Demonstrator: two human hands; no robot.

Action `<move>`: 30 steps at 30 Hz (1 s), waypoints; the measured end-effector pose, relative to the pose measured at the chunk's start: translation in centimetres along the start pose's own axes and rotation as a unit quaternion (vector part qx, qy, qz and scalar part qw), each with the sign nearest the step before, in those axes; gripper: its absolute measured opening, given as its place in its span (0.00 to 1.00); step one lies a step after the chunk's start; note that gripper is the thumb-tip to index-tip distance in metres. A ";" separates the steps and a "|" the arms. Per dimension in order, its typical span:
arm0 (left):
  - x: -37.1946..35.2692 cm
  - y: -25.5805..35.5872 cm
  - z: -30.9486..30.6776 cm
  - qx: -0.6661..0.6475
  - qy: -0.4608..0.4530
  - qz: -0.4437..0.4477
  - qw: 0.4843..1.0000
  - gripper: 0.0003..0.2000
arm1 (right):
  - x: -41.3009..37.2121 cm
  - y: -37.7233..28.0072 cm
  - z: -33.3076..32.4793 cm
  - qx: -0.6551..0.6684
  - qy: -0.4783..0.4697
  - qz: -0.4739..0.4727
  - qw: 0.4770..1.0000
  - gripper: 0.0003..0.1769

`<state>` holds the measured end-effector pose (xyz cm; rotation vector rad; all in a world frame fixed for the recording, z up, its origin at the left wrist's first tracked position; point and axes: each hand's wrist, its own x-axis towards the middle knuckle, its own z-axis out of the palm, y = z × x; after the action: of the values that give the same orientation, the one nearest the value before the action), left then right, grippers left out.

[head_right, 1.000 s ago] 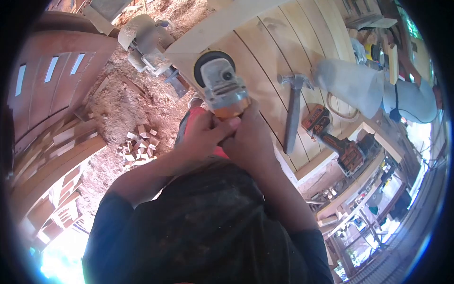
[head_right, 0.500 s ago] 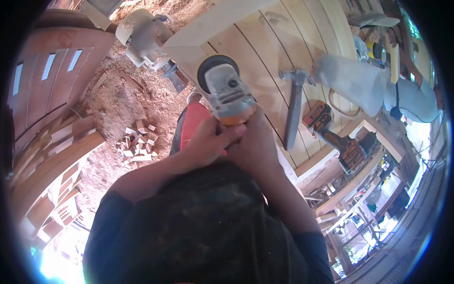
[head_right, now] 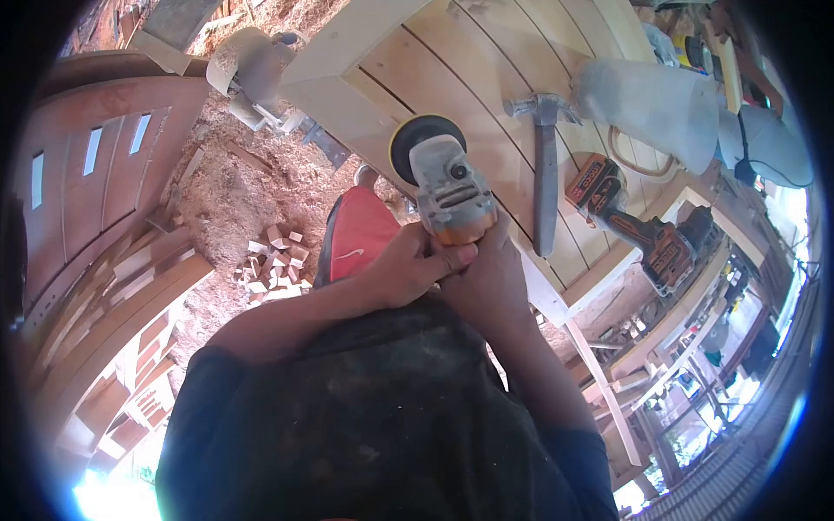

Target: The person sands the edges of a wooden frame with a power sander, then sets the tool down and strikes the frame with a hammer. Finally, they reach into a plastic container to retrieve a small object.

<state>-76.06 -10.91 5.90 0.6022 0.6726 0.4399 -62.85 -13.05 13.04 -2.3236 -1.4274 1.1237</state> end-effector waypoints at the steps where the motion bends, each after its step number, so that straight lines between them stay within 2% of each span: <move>1: -0.2 0.2 -0.2 0.012 -0.018 -0.023 0.999 0.21 | -0.1 0.2 0.1 -0.008 -0.007 -0.010 1.000 0.34; 2: -0.5 0.5 -0.5 0.026 -0.037 -0.046 0.998 0.21 | 0.1 -0.3 0.1 -0.015 -0.012 -0.021 1.000 0.34; 6: -0.6 0.9 -3.3 -0.016 0.042 -0.040 0.998 0.21 | 2.5 -3.3 0.5 -0.004 -0.080 -0.004 0.997 0.35; 9: -0.9 4.2 -5.0 -0.072 0.091 -0.009 0.993 0.20 | 4.3 -6.2 1.6 -0.013 -0.063 -0.067 0.996 0.29; 12: -1.5 6.6 -6.5 -0.105 0.127 0.004 0.986 0.18 | 6.2 -8.8 2.0 -0.023 -0.095 -0.067 0.993 0.25; 15: -1.9 7.8 -8.8 -0.118 0.122 0.020 0.985 0.19 | 7.6 -9.8 3.2 -0.018 -0.072 -0.167 0.983 0.22; 18: -2.1 7.7 -9.4 -0.146 0.097 0.016 0.984 0.23 | 7.9 -10.7 3.3 -0.055 -0.088 -0.145 0.984 0.33; 19: -2.1 7.3 -9.3 -0.142 0.092 0.004 0.986 0.22 | 7.6 -10.8 2.5 -0.055 -0.123 -0.102 0.986 0.31; 22: -1.5 4.2 -8.9 -0.114 0.073 -0.014 0.991 0.21 | 6.0 -8.4 1.0 -0.032 -0.129 -0.017 0.991 0.32; 24: -0.3 3.8 -4.1 -0.076 0.092 -0.036 0.992 0.22 | 4.3 -5.8 -0.6 -0.024 -0.100 0.011 0.995 0.30; 26: 1.5 1.2 -2.6 -0.098 0.009 -0.100 0.990 0.23 | 2.5 -3.1 -2.1 -0.003 -0.048 0.017 0.999 0.30; 28: 2.2 -1.1 -0.9 -0.125 -0.038 -0.100 0.986 0.23 | 1.2 -0.4 -3.2 0.031 0.016 -0.004 0.999 0.31; 29: 2.1 -1.9 -0.3 -0.136 -0.064 -0.104 0.983 0.24 | 0.9 0.6 -3.6 0.015 0.012 0.024 1.000 0.34; 30: 2.1 -2.0 -0.1 -0.144 -0.133 -0.137 0.971 0.31 | 0.6 1.2 -4.0 0.046 0.040 0.005 0.998 0.34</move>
<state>-74.28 -11.17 3.57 0.2802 0.4163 0.1875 -59.13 -12.31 14.91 -2.2881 -1.3078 1.0622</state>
